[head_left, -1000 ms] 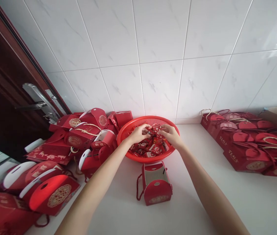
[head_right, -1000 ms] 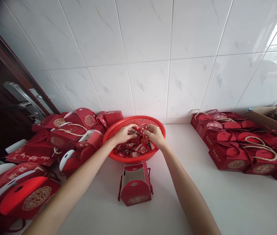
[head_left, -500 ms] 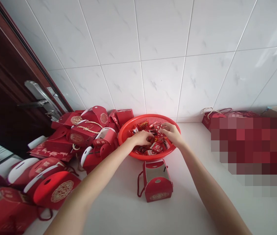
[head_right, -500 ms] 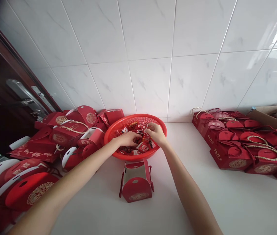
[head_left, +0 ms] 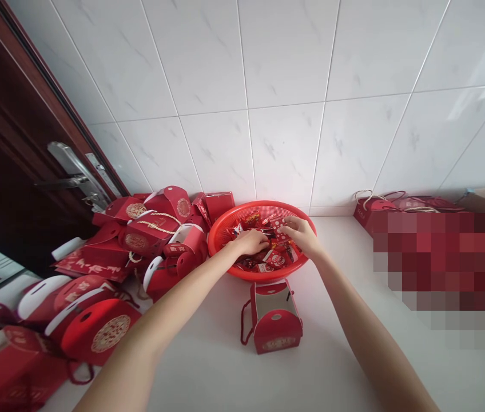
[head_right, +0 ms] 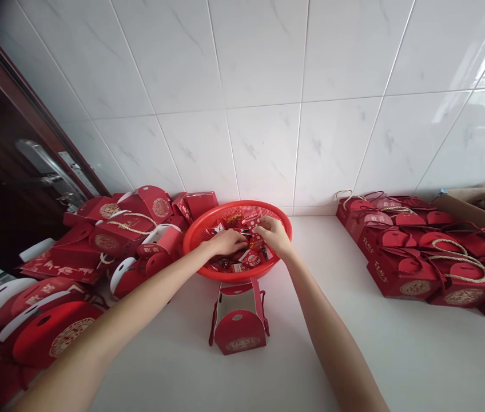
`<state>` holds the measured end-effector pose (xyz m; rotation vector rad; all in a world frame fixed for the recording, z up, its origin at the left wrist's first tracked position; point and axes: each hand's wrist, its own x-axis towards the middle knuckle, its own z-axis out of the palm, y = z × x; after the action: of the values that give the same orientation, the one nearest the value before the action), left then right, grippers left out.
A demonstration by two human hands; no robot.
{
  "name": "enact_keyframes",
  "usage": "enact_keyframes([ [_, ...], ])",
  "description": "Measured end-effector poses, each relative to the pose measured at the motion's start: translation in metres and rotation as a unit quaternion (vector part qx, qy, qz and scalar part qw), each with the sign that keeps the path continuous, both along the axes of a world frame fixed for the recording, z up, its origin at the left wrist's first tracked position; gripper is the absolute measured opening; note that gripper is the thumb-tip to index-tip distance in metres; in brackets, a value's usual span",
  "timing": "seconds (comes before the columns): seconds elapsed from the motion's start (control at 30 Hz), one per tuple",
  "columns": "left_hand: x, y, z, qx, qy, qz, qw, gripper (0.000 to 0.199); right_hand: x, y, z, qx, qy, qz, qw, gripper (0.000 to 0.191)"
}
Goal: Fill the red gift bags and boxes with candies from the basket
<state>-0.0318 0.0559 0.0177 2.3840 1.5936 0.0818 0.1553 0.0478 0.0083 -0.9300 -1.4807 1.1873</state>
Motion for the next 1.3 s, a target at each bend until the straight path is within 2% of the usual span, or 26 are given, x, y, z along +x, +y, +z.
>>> enact_keyframes([
  [0.13,-0.004,0.002,0.006,0.046,-0.055,0.015,0.997,0.035,0.0,0.0,0.001,0.016,0.003,-0.023,1.0,0.024],
  [0.27,-0.007,0.002,0.009,0.11,-0.172,0.021,0.979,0.04,0.001,-0.001,0.002,0.035,-0.006,-0.032,0.999,0.035],
  [0.37,-0.008,0.002,0.006,0.119,-0.245,-0.009,0.962,0.041,0.002,-0.001,0.003,0.052,-0.016,0.029,0.998,0.035],
  [0.47,-0.008,0.003,0.002,0.106,-0.261,-0.037,0.959,0.041,0.002,-0.001,0.004,0.054,-0.021,0.097,0.994,0.034],
  [0.57,-0.007,0.003,0.003,0.092,-0.241,-0.024,0.966,0.042,0.003,-0.002,0.005,0.047,-0.023,0.107,0.993,0.033],
  [0.7,-0.016,0.005,0.01,0.048,-0.151,0.049,0.986,0.046,0.002,-0.003,0.005,0.03,-0.011,0.068,0.997,0.037],
  [0.83,-0.041,0.005,0.013,-0.011,-0.051,0.081,0.995,0.022,0.001,-0.001,0.003,-0.003,0.025,0.034,0.999,0.04],
  [0.9,-0.051,0.004,0.01,-0.045,-0.004,0.087,0.995,0.017,0.001,0.001,0.003,-0.026,0.043,0.026,0.998,0.04],
  [1.03,-0.052,-0.002,0.005,-0.078,0.039,0.075,0.993,0.026,0.002,0.002,0.006,-0.082,0.074,0.042,0.993,0.037],
  [1.17,-0.039,-0.004,0.006,-0.104,0.082,0.018,0.991,0.041,0.003,0.001,0.009,-0.104,0.108,0.055,0.987,0.035],
  [1.3,-0.033,-0.005,0.005,-0.111,0.079,0.005,0.991,0.04,0.003,0.003,0.009,-0.117,0.144,0.063,0.981,0.029],
])
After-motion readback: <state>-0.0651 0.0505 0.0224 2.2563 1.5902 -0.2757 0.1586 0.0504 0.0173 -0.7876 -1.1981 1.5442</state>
